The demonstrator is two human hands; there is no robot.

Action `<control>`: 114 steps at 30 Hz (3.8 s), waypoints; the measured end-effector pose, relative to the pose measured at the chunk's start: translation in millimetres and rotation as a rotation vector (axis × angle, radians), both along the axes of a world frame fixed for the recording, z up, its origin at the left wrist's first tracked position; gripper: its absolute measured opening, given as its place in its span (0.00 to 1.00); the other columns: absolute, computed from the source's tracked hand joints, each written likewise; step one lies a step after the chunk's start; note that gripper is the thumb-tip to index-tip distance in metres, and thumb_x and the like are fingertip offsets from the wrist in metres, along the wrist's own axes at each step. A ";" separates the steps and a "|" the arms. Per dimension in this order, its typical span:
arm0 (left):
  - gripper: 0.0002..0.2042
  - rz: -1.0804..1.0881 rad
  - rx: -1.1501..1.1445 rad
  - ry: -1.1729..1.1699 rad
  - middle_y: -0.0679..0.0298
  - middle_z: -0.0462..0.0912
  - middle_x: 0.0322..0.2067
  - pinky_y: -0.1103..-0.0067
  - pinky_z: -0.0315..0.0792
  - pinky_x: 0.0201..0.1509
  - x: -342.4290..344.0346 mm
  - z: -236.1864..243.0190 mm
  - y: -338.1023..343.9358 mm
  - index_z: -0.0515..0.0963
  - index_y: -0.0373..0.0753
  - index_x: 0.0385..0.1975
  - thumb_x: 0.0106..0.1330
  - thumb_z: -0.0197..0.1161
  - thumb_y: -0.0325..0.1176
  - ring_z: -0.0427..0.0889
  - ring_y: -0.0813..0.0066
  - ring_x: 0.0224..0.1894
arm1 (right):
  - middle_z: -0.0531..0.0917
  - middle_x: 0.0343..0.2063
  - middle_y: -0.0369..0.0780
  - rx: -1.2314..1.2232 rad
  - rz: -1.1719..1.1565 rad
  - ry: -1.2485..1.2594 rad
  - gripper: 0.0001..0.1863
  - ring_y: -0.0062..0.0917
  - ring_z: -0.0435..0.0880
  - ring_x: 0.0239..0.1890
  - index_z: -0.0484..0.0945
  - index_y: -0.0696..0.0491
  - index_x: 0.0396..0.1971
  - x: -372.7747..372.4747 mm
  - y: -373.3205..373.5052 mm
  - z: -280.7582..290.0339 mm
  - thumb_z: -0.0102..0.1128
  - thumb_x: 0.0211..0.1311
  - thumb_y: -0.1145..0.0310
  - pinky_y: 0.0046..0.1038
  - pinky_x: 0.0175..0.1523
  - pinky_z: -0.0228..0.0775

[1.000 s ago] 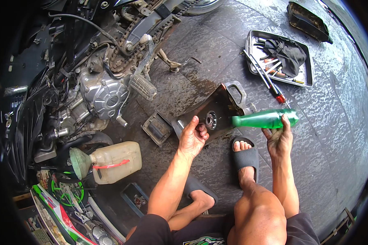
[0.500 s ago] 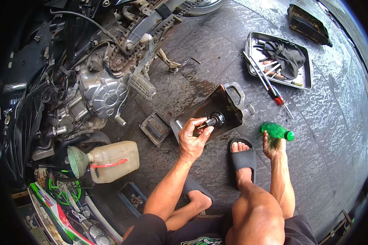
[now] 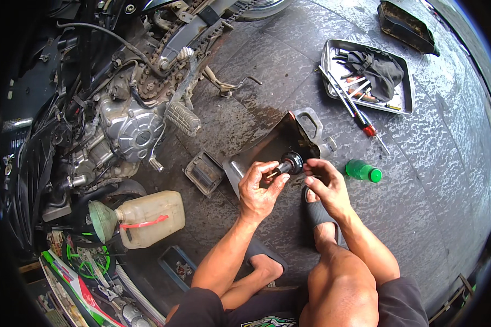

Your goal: Cleaning and inspecting motorcycle engine parts using a brush and liquid.

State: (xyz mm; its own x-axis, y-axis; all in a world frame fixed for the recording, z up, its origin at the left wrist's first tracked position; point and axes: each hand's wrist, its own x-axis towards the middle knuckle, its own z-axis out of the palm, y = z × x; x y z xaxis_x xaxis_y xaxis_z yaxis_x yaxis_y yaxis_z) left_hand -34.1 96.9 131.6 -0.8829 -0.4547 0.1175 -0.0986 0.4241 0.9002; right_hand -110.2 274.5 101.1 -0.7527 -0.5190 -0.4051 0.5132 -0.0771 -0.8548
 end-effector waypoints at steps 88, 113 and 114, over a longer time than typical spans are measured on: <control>0.16 2.032 -0.010 -0.646 0.57 0.86 0.38 0.76 0.77 0.49 703.8 -141.0 -173.8 0.80 0.33 0.36 0.52 0.77 0.30 0.85 0.69 0.41 | 0.70 0.20 0.30 0.631 0.465 0.327 0.10 0.09 0.62 0.17 0.75 0.51 0.36 24.5 6.6 39.5 0.54 0.71 0.60 0.15 0.22 0.50; 0.23 1.868 -0.363 -0.571 0.46 0.82 0.43 0.66 0.71 0.54 671.8 -140.8 -108.5 0.76 0.27 0.45 0.64 0.68 0.44 0.80 0.54 0.45 | 0.80 0.24 0.36 0.699 0.552 0.415 0.07 0.17 0.77 0.24 0.79 0.60 0.37 22.3 -44.1 26.3 0.59 0.65 0.71 0.23 0.29 0.70; 0.21 1.812 -0.332 -0.580 0.48 0.81 0.42 0.66 0.71 0.53 638.7 -133.6 -100.1 0.75 0.27 0.45 0.66 0.66 0.42 0.80 0.55 0.44 | 0.80 0.24 0.36 0.671 0.547 0.404 0.07 0.17 0.77 0.24 0.79 0.60 0.37 20.7 -54.3 19.6 0.59 0.65 0.71 0.23 0.29 0.70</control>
State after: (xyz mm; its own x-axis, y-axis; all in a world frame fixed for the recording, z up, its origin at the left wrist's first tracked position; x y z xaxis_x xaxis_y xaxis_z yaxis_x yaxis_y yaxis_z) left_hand 604.6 -3.2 -2.1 0.5851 -0.7576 0.2893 -0.7611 -0.3897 0.5186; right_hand -89.5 220.2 120.7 -0.6232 -0.5939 -0.5088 -0.0106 0.6570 -0.7538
